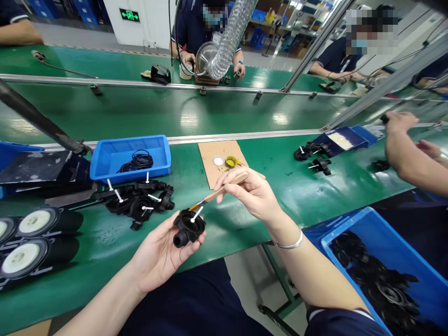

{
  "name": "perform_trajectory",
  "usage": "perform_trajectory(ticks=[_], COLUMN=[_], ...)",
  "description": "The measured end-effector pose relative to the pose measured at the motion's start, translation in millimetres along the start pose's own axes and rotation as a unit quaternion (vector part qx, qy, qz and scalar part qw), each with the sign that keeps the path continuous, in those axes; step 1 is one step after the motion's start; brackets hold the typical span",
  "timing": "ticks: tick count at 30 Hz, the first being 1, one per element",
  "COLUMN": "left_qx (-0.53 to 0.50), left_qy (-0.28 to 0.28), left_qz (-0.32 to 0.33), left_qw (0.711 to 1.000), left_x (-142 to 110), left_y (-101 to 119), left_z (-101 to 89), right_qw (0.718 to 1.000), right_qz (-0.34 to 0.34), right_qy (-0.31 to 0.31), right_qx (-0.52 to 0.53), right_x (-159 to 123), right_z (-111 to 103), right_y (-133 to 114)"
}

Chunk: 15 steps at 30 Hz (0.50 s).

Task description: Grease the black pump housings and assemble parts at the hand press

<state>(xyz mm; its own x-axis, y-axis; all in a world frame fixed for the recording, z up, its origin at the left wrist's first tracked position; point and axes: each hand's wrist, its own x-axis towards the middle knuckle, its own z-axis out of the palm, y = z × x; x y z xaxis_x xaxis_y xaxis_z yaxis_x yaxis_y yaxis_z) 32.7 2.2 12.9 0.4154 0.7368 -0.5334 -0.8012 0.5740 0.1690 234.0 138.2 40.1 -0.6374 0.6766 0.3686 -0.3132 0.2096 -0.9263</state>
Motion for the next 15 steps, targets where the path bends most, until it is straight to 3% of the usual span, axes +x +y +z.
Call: perform_trajectory(ticks=[5, 15], left_qx=[-0.014, -0.023], left_qy=[0.021, 0.011], left_qz=[-0.004, -0.007], left_qw=[1.000, 1.000], left_x=[-1.0, -1.7], left_y=[0.8, 0.6], left_z=[1.8, 2.6], right_qw=[1.000, 0.999], right_qz=[0.005, -0.019], right_qy=[-0.014, -0.023], right_qx=[-0.007, -0.027], right_x=[3.2, 2.7], right_z=[5.6, 8.9], right_y=[0.6, 4.5])
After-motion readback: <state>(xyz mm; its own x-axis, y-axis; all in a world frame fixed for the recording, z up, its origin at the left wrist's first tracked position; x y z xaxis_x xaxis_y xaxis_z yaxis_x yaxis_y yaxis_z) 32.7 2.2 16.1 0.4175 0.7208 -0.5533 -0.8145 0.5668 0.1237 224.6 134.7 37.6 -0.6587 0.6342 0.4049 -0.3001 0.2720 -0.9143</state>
